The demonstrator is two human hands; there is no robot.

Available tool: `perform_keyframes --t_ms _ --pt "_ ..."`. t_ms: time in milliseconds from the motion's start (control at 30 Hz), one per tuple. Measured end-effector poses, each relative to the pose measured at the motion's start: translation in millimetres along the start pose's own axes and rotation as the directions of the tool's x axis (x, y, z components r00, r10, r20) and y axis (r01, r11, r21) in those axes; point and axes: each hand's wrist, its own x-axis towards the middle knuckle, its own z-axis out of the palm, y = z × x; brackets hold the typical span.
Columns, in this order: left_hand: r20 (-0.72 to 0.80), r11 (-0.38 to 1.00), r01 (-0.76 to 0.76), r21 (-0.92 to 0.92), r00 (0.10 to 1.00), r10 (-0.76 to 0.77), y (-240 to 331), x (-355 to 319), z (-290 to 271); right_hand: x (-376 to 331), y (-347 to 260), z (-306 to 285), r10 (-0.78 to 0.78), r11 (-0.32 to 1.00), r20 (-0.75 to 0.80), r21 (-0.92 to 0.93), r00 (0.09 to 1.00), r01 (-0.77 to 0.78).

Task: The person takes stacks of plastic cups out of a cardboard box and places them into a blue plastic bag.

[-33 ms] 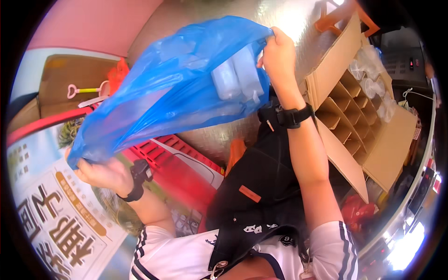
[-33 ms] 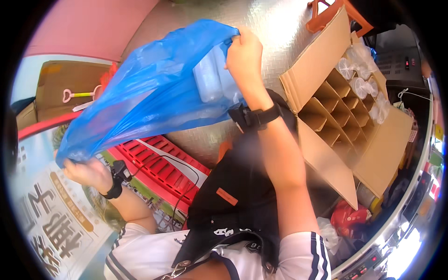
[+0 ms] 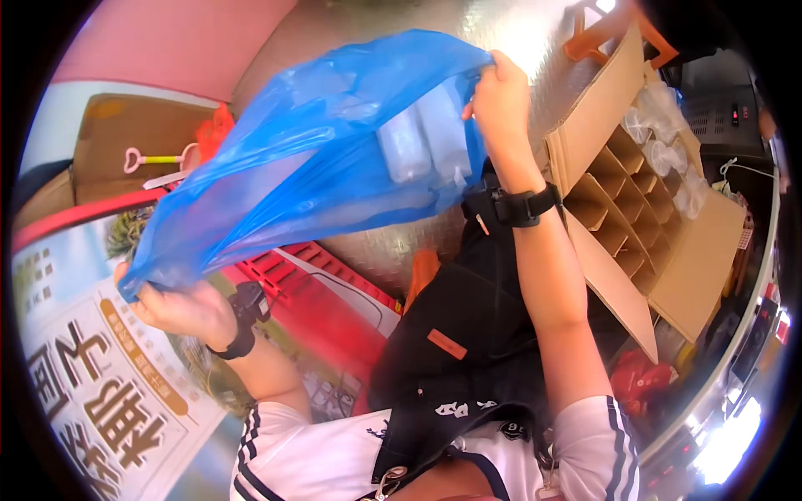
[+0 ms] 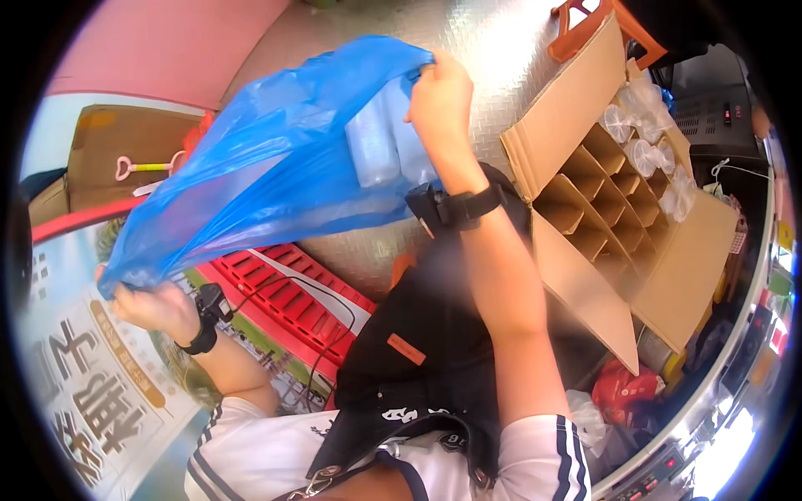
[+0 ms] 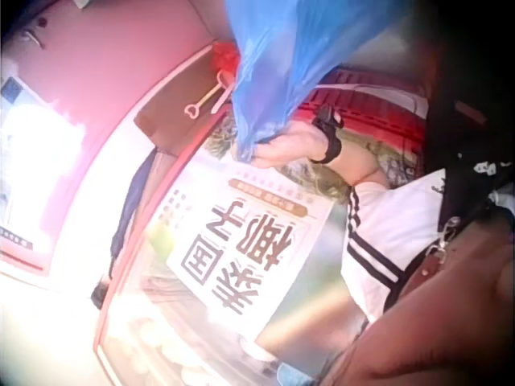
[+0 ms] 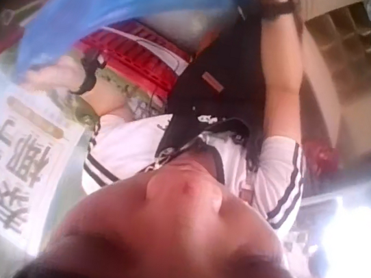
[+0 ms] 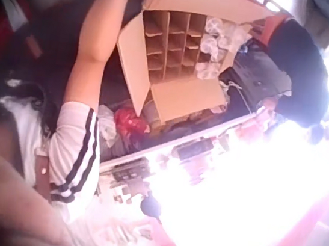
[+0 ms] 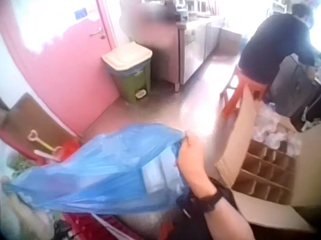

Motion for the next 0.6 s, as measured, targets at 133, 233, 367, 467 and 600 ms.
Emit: perform_keyframes --t_ms 133,233,367,467,600 --pt "-0.007 1.000 -0.009 -0.008 1.000 0.009 1.1 14.5 -34.4 -2.8 1.3 -33.0 0.037 0.931 -0.021 0.364 0.999 -0.027" --pt "-0.067 0.975 0.121 0.187 0.992 -0.111 -45.4 20.8 -47.9 -12.3 -1.7 -47.7 0.050 0.961 0.011 0.273 0.999 -0.051" --pt "0.161 0.837 0.106 0.537 0.961 -0.225 -135.7 -25.3 -58.1 -2.7 12.8 -60.8 0.048 0.956 -0.033 0.291 0.998 -0.036" --pt "0.248 0.725 -0.112 0.679 0.965 -0.083 -230.2 -91.1 -130.3 -3.8 4.9 -47.3 0.084 0.909 -0.025 0.411 0.996 -0.066" --pt "0.154 -0.047 0.998 0.037 -0.052 -0.987 -254.5 -251.5 -137.1 6.0 5.1 -61.8 0.058 0.932 -0.001 0.359 0.998 -0.053"
